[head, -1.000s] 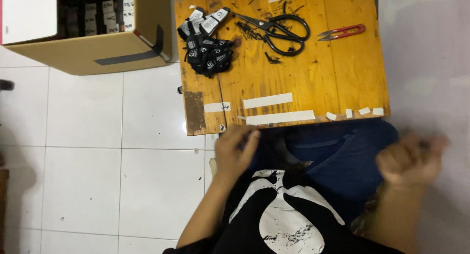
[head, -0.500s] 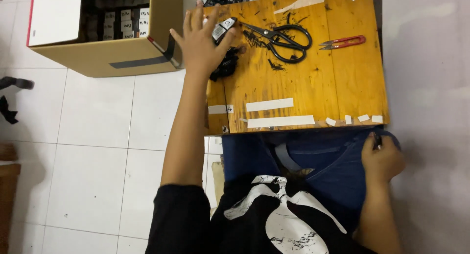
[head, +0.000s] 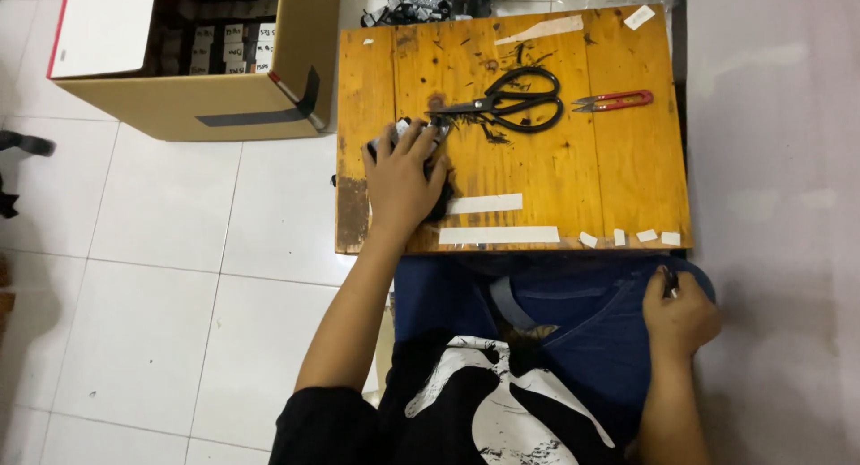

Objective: The person uses scissors to cut small black fabric tags on a wooden table. They pick up a tag, cut it, and place it on a pile of other cut tags. The person is sitting while performing this repetitive task.

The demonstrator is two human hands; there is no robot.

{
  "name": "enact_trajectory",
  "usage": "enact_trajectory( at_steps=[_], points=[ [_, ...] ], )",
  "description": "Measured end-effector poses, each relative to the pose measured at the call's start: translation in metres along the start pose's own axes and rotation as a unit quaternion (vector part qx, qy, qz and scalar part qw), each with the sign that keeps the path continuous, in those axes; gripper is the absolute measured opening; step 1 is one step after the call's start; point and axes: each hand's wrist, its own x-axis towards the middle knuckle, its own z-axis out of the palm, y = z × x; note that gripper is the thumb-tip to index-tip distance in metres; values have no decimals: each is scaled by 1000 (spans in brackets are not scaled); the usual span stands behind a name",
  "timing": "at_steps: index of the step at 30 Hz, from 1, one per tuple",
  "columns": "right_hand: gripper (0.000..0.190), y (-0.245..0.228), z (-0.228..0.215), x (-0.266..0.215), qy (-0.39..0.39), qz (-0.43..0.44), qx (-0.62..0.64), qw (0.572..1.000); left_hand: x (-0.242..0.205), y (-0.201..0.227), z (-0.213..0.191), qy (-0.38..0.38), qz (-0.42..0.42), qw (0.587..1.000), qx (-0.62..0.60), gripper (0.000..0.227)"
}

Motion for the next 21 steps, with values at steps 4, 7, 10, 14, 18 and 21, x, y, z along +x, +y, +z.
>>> enact_trajectory(
  at_steps=[4, 7, 10, 14, 18, 21],
  points=[
    [29, 5, 2, -4, 16, -9, 21, 1000, -9, 1, 6, 113, 28, 993, 3, 26],
    [29, 10, 6, -6, 14, -3, 20, 1000, -4, -3, 5, 153, 15, 988, 1, 19],
    [28, 14, 9, -9, 21, -8, 17, 1000, 5, -8, -5, 162, -31, 986, 1, 19],
    [25, 9, 7, -7, 32, 2, -2, 999, 17, -13, -18, 231, -25, 973, -18, 17],
    [29, 8, 3, -6, 42, -8, 20, 999, 24, -8, -13, 221, -15, 975, 5, 14],
    [28, 8, 2, -5, 46, -6, 15, 999, 33, 19, -14, 192, -24, 980, 53, 32]
  ],
)
